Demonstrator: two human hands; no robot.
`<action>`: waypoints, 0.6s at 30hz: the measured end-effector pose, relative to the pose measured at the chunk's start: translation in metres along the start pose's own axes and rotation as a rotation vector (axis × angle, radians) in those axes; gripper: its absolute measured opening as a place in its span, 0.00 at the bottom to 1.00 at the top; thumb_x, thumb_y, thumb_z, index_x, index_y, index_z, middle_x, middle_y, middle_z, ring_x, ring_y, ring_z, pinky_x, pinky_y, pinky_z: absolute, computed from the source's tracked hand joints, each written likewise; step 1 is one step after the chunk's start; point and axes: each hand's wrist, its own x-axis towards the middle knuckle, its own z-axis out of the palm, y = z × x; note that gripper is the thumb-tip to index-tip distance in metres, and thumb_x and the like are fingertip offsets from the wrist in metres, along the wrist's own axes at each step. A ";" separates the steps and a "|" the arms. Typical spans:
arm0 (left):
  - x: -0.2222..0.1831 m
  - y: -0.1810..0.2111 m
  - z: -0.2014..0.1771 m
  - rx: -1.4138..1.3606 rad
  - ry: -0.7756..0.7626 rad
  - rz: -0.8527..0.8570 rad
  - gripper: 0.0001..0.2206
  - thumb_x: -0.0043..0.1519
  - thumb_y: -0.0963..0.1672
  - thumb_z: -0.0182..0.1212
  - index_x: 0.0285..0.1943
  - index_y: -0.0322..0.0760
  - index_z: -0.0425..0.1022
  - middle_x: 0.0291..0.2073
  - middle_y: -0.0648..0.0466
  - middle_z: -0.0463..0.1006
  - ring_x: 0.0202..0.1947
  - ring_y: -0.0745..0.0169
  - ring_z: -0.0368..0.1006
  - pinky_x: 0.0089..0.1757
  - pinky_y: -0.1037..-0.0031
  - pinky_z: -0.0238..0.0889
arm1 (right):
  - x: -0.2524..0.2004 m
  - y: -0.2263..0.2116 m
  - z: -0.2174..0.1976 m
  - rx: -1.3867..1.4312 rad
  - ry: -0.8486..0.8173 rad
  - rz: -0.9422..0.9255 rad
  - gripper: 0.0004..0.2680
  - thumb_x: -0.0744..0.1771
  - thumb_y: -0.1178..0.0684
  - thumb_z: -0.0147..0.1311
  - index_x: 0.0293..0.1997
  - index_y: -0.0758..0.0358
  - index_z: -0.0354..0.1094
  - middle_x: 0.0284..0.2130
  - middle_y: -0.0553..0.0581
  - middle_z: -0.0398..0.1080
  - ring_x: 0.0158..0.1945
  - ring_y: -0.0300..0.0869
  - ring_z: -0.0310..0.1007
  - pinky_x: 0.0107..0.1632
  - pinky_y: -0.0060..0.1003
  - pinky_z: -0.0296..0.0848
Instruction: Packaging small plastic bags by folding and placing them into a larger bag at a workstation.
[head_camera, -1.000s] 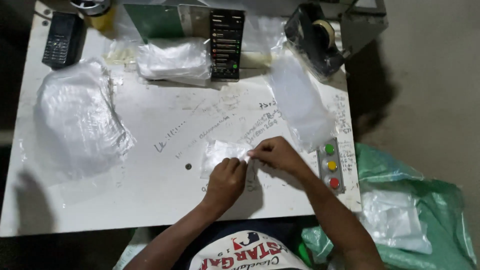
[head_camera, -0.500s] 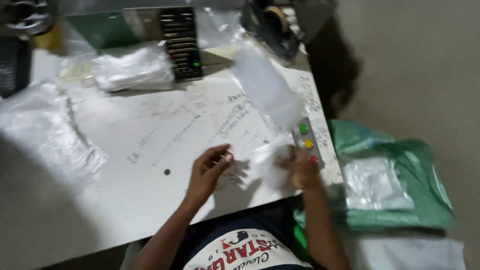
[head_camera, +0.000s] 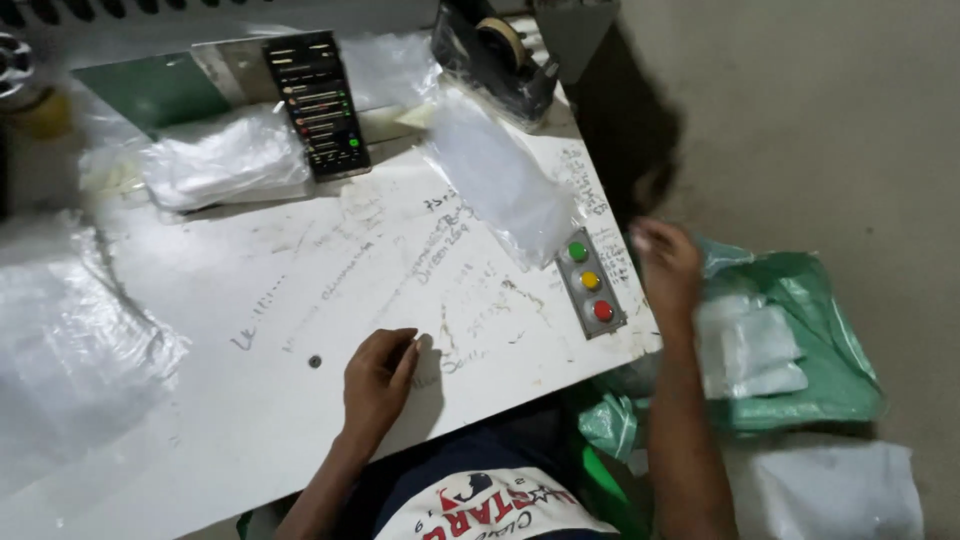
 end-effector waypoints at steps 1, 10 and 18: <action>-0.001 0.000 0.000 0.002 0.022 0.001 0.09 0.64 0.45 0.61 0.49 0.40 0.82 0.38 0.56 0.83 0.40 0.60 0.78 0.40 0.71 0.70 | 0.026 0.003 0.035 0.007 -0.011 -0.018 0.10 0.67 0.53 0.59 0.53 0.60 0.75 0.46 0.53 0.78 0.48 0.39 0.77 0.51 0.31 0.74; -0.011 -0.005 -0.008 -0.155 0.100 -0.095 0.09 0.63 0.44 0.62 0.49 0.38 0.82 0.40 0.54 0.83 0.38 0.61 0.79 0.40 0.73 0.71 | 0.110 -0.067 0.196 -0.795 -0.494 -0.028 0.44 0.55 0.30 0.69 0.74 0.62 0.49 0.67 0.69 0.52 0.70 0.66 0.50 0.67 0.59 0.54; 0.008 0.030 -0.020 -0.181 0.107 -0.293 0.20 0.61 0.46 0.69 0.60 0.34 0.75 0.47 0.41 0.81 0.51 0.39 0.78 0.49 0.53 0.74 | 0.077 -0.081 0.189 -0.554 -0.509 -0.081 0.22 0.56 0.47 0.75 0.50 0.65 0.76 0.46 0.63 0.74 0.50 0.60 0.77 0.49 0.53 0.78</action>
